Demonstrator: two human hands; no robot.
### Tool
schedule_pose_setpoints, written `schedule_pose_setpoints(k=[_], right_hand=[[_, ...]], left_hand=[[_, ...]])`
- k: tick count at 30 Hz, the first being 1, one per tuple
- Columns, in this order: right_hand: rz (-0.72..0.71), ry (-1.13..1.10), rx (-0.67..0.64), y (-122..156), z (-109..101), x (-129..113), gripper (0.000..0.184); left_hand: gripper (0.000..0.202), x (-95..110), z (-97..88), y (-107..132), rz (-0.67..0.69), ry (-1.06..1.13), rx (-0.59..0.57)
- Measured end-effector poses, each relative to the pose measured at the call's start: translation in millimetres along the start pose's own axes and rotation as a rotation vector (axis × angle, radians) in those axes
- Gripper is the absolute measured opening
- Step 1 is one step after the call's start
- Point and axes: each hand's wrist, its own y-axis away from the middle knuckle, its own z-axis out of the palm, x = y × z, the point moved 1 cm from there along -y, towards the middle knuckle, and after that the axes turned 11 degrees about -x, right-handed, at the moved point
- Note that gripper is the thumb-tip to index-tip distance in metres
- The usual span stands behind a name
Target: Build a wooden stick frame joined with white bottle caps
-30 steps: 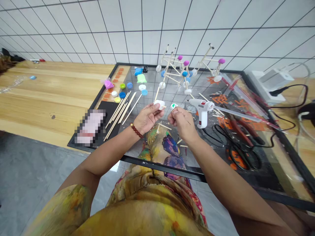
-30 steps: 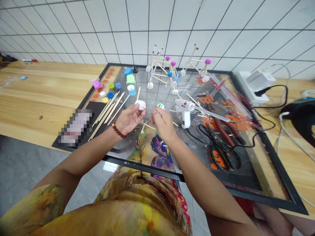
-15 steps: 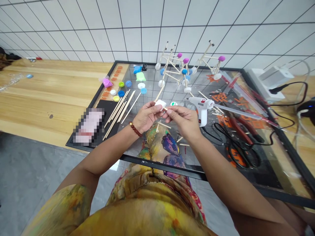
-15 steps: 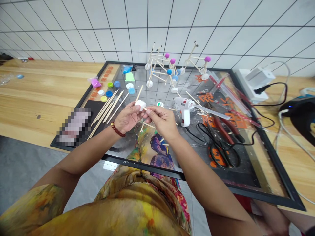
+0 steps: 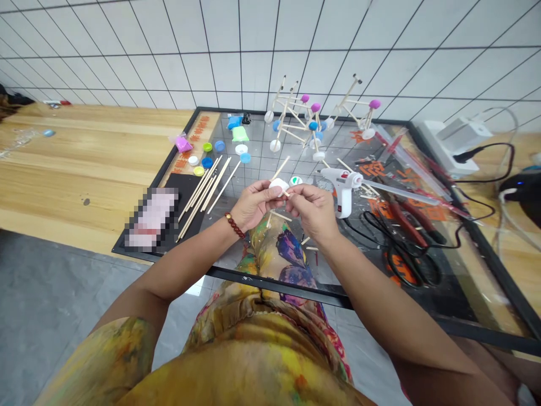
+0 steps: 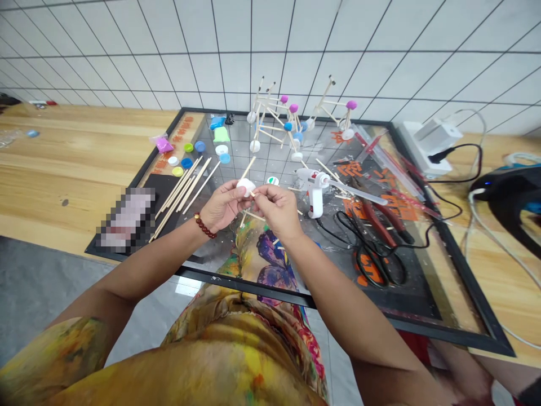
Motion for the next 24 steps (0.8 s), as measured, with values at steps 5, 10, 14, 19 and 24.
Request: schedule_pose_setpoints(k=[5,10,14,19,24], right_hand=[[-0.012,0.021,-0.074,1.3,1.6,-5.8,0.025],[0.038,0.229,-0.567,6.5,3.2,-8.9,0.036],[0.063,0.377,-0.681,0.4,-7.7,-3.6,0.04],[-0.097,0.744,-0.276,-11.7,-32.2,-3.1,0.016],[0.076,0.975,-0.344,-10.3,-30.8,-7.4,0.009]], left_hand=[[0.012,16.0,-10.8,-5.8,0.05,0.152,0.174],[0.024,31.3,-31.9,-14.8,0.195,-0.045,0.273],[0.034,39.0,-44.3,-20.7,0.376,-0.437,0.293],[0.039,42.2,-44.7,-20.6,0.399,-0.595,0.242],[0.028,40.8,-42.0,-17.8,0.228,-0.455,0.287]])
